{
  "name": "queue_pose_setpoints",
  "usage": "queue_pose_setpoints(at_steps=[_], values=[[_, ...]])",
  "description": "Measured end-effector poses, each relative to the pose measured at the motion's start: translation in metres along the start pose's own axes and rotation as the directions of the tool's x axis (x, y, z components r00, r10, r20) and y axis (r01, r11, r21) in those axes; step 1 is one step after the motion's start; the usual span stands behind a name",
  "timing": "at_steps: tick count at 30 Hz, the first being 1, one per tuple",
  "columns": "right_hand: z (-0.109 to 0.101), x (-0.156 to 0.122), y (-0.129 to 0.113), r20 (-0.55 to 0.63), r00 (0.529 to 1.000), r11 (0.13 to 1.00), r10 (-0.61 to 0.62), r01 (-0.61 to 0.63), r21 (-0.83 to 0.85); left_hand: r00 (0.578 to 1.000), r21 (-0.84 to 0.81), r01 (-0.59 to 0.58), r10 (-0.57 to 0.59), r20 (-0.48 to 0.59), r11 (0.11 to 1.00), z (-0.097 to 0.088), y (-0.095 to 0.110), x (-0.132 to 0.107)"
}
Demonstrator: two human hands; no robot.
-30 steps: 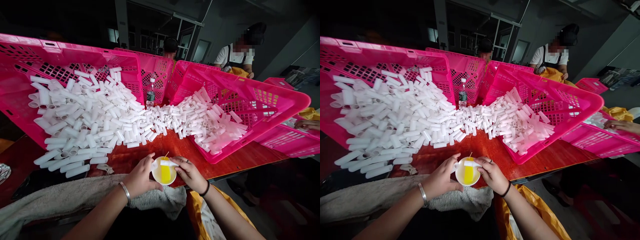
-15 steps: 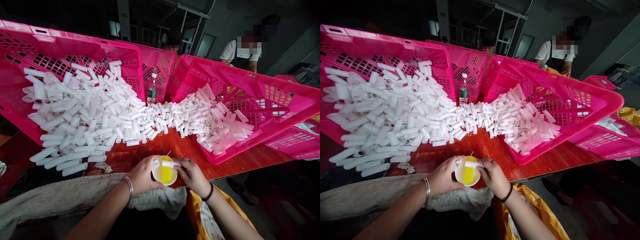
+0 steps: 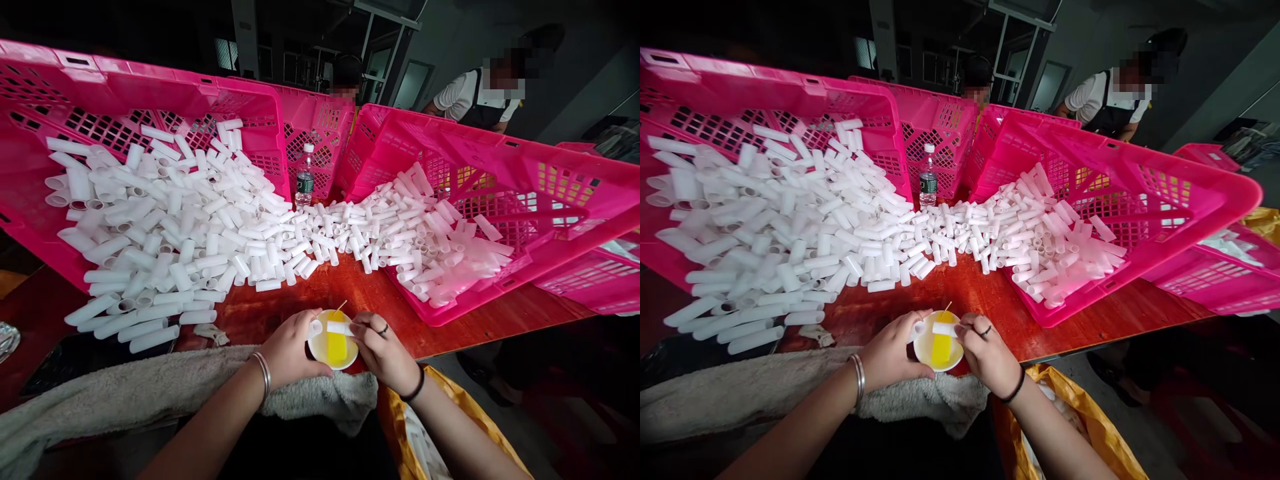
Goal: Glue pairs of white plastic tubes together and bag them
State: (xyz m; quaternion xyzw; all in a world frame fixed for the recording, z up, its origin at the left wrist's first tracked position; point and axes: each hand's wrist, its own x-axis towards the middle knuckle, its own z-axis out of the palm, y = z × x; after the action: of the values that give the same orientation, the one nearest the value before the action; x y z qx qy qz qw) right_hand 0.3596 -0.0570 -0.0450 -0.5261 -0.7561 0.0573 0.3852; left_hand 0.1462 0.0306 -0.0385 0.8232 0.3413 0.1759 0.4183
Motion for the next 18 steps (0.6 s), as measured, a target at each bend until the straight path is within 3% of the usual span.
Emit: queue_pose_setpoints(at_steps=[4,9,11,15,18], values=[[-0.001,0.001,0.0,0.048,0.996,0.994,0.078,-0.081,0.067,1.0,0.009,-0.013,0.013,0.004,1.0,-0.001,-0.001,0.001],[0.0,0.0,0.012,0.009,0.977,0.971,-0.213,0.213,-0.108,1.0,0.074,-0.027,0.026,0.012,0.997,-0.009,-0.002,0.003],[0.002,0.0,0.017,-0.033,0.974,0.973,-0.225,0.223,-0.062,0.999,0.075,-0.046,0.046,0.004,0.996,-0.013,-0.002,0.002],[0.002,0.0,0.021,-0.107,0.994,0.988,0.025,-0.009,0.151,0.997,0.046,-0.068,0.069,-0.031,0.997,-0.015,0.0,-0.002],[-0.004,0.002,0.026,-0.095,0.97,0.931,0.225,-0.185,0.315,0.996,0.037,-0.075,0.076,-0.039,0.997,-0.013,0.005,-0.004]])
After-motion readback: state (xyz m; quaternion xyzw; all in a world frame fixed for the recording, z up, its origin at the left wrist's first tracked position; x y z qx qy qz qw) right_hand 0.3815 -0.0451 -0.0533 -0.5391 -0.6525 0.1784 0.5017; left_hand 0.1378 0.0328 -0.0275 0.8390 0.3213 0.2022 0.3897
